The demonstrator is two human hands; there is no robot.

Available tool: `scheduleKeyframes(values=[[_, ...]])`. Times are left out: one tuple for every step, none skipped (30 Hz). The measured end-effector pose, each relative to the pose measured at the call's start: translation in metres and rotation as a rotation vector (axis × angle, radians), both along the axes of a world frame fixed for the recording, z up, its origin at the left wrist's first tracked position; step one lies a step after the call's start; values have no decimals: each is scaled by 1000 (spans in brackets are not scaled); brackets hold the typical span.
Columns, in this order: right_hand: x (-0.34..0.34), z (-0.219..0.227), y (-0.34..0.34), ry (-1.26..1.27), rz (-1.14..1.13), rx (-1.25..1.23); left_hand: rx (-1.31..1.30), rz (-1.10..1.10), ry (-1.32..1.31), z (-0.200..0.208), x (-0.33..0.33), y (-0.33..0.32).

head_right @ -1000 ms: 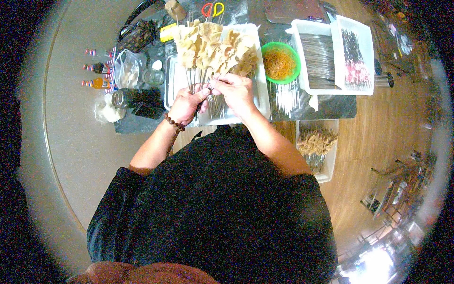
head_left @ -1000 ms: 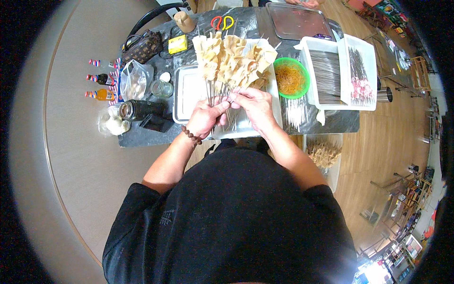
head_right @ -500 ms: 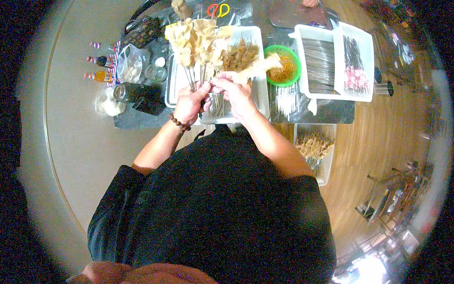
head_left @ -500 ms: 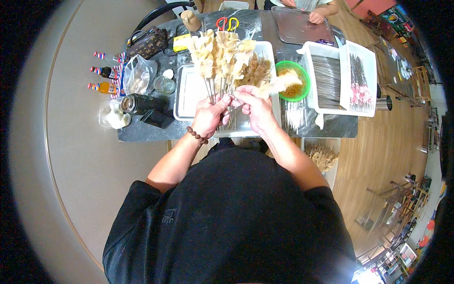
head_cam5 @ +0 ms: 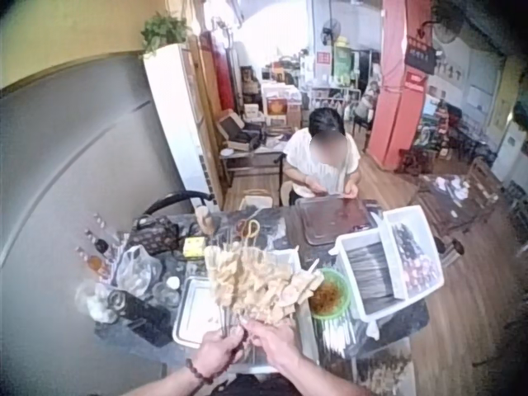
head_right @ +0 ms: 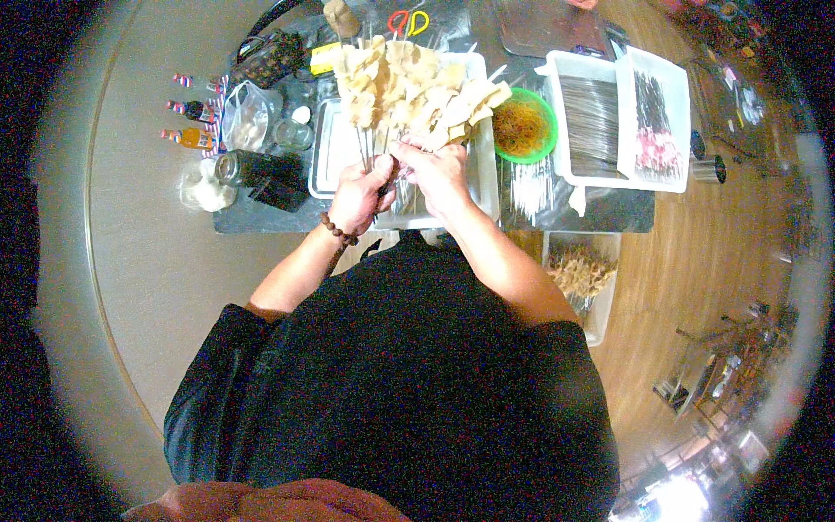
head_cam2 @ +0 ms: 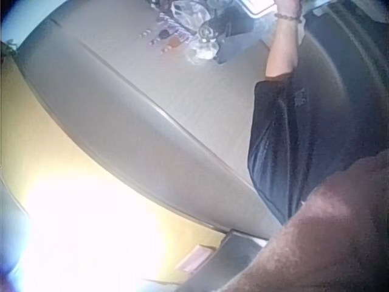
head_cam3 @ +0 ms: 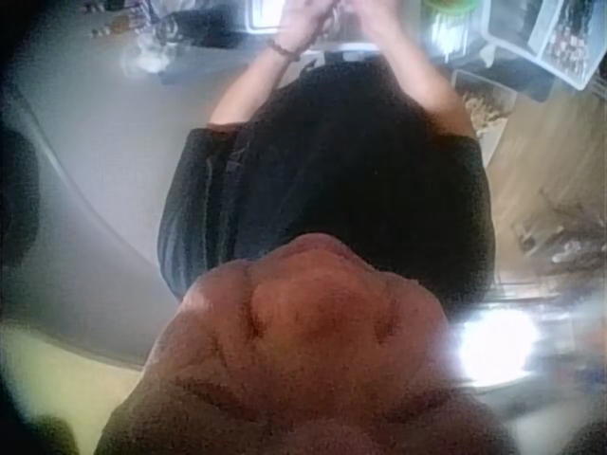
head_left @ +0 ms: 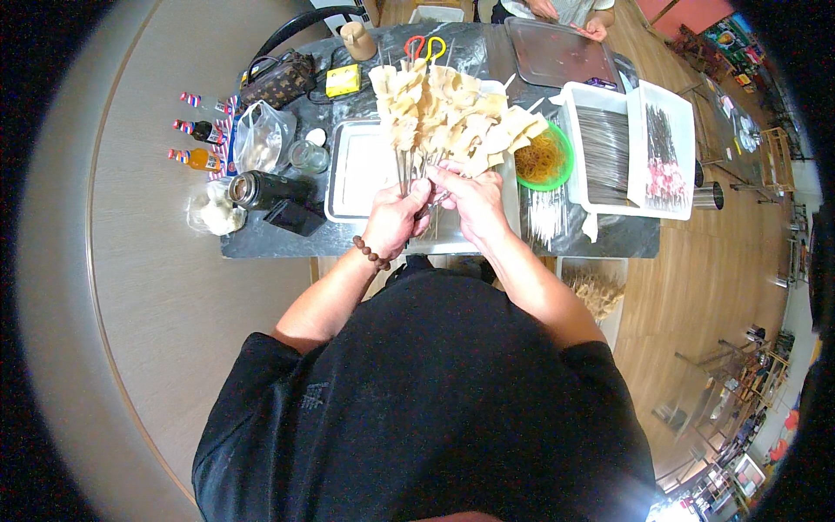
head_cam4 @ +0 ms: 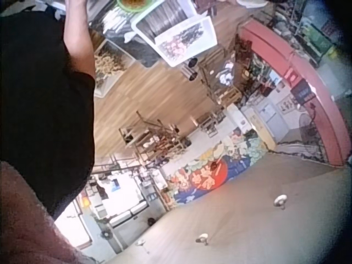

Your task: The person assembles food skewers by inserting metal skewers into pieces of food and arranging them in a tray. The person repeatedly picks up skewers and food items, threads them, and places the completed skewers into a container.

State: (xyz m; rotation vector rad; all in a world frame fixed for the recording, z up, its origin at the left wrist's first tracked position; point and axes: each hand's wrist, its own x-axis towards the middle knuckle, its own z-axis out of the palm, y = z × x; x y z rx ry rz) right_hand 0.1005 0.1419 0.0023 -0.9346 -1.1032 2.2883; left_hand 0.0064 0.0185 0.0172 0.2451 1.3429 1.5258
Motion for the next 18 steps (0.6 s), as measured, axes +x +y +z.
scheduleKeyframes(values=[[1, 4, -2, -4, -15, 0, -4, 12, 3, 3, 1, 1], [1, 9, -4, -8, -31, 0, -7, 24, 7, 5, 1, 1], [1, 13, -4, -5, -37, -3, -19, 14, 33, 5, 0, 1], [2, 17, -5, -4, -45, -7, -31, 3, 58, 4, 0, 1], [2, 19, -6, -4, -54, -10, -43, -9, 82, 3, -1, 0], [2, 17, -7, 3, -40, 0, -52, -3, 103, 3, 0, -1], [2, 15, -6, 10, -27, 13, -59, 3, 122, 3, 0, -1], [2, 13, -6, 16, -13, 25, -67, 9, 142, 3, 1, 0], [2, 11, -6, 33, -20, 44, -56, 5, 148, 3, 1, 0], [1, 11, -6, 50, -25, 61, -46, 3, 156, 4, 0, 1], [-1, 10, -7, 67, -30, 79, -37, 1, 163, 4, -1, 1], [0, 8, -7, 72, -35, 68, -30, 11, 143, 3, -2, 1], [1, 8, -7, 79, -40, 56, -23, 21, 125, 0, -3, 1], [2, 7, -7, 87, -45, 45, -17, 31, 107, -1, -4, 0], [0, 7, -7, 88, -13, 4, -15, 24, 91, -2, -5, -1], [-3, 10, -7, 85, 16, -34, -11, 15, 70, -2, -6, -2], [-5, 13, -7, 82, 45, -72, -7, 6, 49, -3, -7, -3], [-7, 14, -7, 75, 57, -125, 6, -23, 59, -5, -8, -4]])
